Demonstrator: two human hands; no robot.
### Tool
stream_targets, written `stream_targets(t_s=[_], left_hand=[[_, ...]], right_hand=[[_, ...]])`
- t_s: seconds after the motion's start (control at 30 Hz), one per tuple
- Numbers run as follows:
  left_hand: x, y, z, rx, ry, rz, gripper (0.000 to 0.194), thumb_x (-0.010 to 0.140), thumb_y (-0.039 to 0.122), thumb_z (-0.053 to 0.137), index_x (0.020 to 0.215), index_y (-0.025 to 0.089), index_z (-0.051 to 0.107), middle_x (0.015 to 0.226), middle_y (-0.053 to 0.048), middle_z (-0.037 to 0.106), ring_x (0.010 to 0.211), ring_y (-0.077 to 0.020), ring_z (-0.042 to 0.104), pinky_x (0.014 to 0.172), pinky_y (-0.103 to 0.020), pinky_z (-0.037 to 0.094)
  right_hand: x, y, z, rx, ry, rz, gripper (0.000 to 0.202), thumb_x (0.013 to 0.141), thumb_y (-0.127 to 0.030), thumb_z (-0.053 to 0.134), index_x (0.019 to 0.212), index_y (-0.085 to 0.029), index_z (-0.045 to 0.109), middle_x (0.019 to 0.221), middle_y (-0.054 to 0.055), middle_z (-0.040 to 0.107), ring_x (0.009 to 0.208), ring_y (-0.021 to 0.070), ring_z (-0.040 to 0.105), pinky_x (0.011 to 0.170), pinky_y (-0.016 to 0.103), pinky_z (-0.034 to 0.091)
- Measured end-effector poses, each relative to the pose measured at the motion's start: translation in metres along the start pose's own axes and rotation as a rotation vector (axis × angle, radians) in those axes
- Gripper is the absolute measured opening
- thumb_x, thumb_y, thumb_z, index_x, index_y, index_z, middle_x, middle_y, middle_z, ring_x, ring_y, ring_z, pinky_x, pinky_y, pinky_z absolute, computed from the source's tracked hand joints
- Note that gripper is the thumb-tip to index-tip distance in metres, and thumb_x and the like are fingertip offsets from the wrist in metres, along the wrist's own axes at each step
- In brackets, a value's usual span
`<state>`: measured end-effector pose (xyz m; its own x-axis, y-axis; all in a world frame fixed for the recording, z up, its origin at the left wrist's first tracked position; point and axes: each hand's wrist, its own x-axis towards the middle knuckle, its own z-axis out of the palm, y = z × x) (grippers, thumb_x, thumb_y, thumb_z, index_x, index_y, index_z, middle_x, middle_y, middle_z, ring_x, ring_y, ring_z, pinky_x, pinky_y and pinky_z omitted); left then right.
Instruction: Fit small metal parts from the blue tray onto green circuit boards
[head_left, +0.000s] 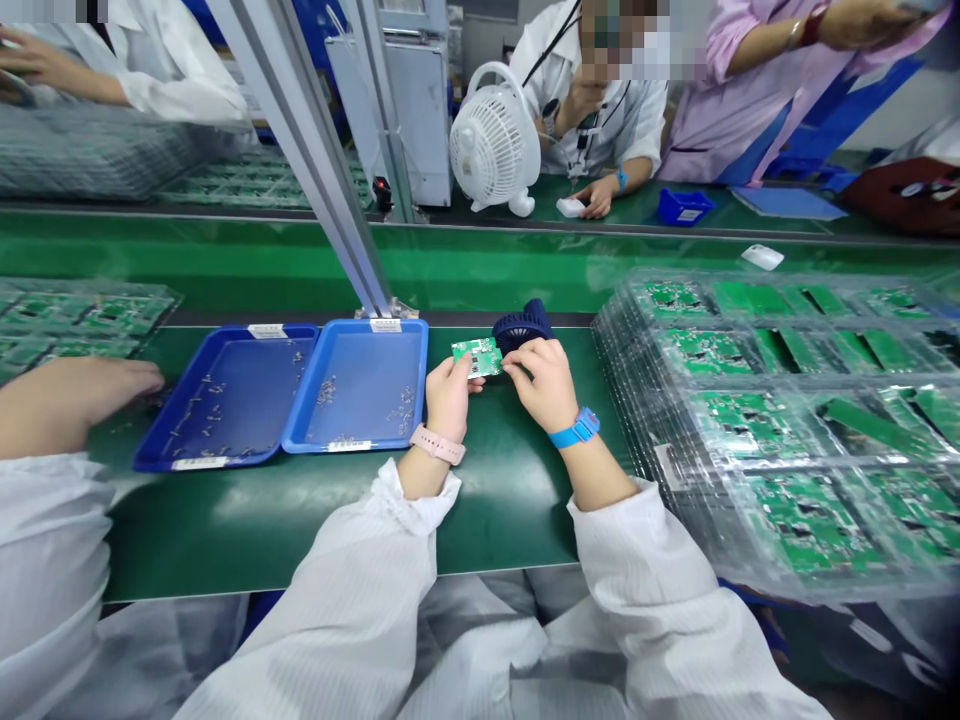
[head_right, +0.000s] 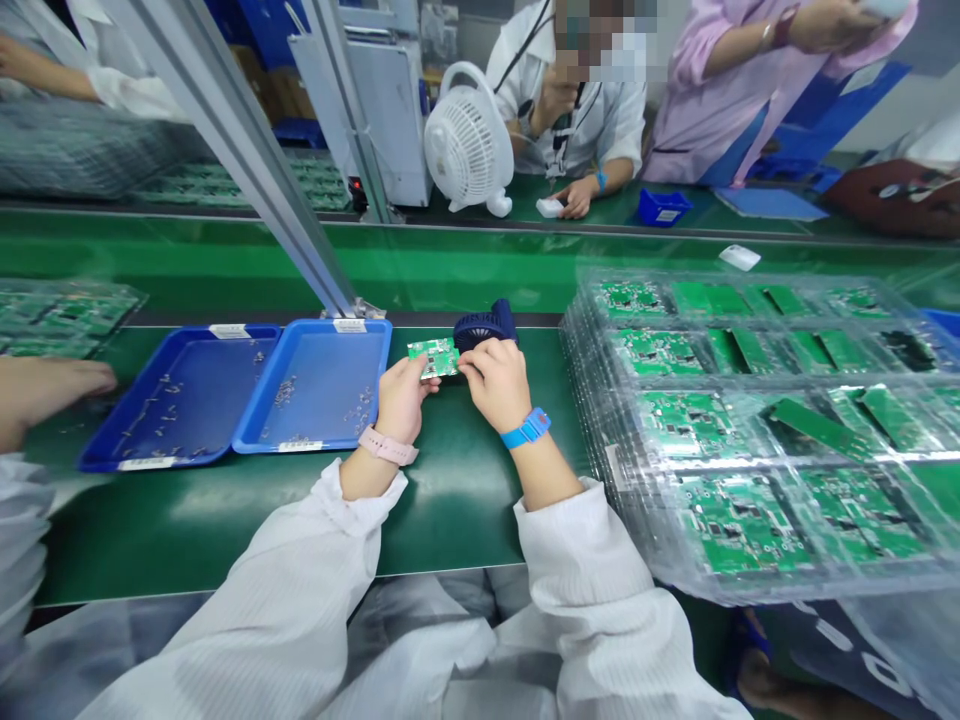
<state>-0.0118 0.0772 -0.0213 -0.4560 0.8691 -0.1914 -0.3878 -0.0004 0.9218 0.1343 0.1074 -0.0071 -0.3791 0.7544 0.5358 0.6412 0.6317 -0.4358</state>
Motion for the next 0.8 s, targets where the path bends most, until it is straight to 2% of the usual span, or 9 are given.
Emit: stream_targets(t_s=[0.13, 0.43, 0.8], left_hand=[[0.002, -0.003, -0.002, 0.072, -0.011, 0.028, 0.03, 0.072, 0.04, 0.071, 0.073, 0.012, 0.061, 0.065, -0.003, 0.063, 0.055, -0.0127, 0.061, 0.048, -0.021, 0.047], [0.002, -0.005, -0.004, 0.215, -0.01, 0.04, 0.024, 0.076, 0.036, 0.065, 0.073, 0.012, 0.064, 0.063, -0.003, 0.063, 0.052, -0.012, 0.06, 0.045, -0.019, 0.046], [0.005, -0.006, -0.004, 0.257, 0.039, 0.035, 0.021, 0.075, 0.03, 0.063, 0.064, 0.013, 0.06, 0.055, -0.002, 0.059, 0.049, -0.0124, 0.058, 0.042, -0.018, 0.043]], right_hand=[[-0.001, -0.004, -0.001, -0.121, -0.039, -0.047, 0.019, 0.095, -0.028, 0.054, 0.089, -0.023, 0.071, 0.092, 0.006, 0.065, 0.094, 0.0228, 0.049, 0.082, 0.038, 0.036], [-0.002, -0.007, 0.0, -0.215, -0.076, -0.124, 0.018, 0.095, -0.023, 0.053, 0.088, -0.022, 0.07, 0.096, 0.006, 0.065, 0.097, 0.0234, 0.046, 0.084, 0.039, 0.032], [-0.004, -0.005, 0.012, -0.105, -0.091, -0.16, 0.022, 0.09, -0.012, 0.049, 0.084, -0.019, 0.069, 0.091, 0.009, 0.064, 0.098, 0.0241, 0.045, 0.085, 0.039, 0.038]])
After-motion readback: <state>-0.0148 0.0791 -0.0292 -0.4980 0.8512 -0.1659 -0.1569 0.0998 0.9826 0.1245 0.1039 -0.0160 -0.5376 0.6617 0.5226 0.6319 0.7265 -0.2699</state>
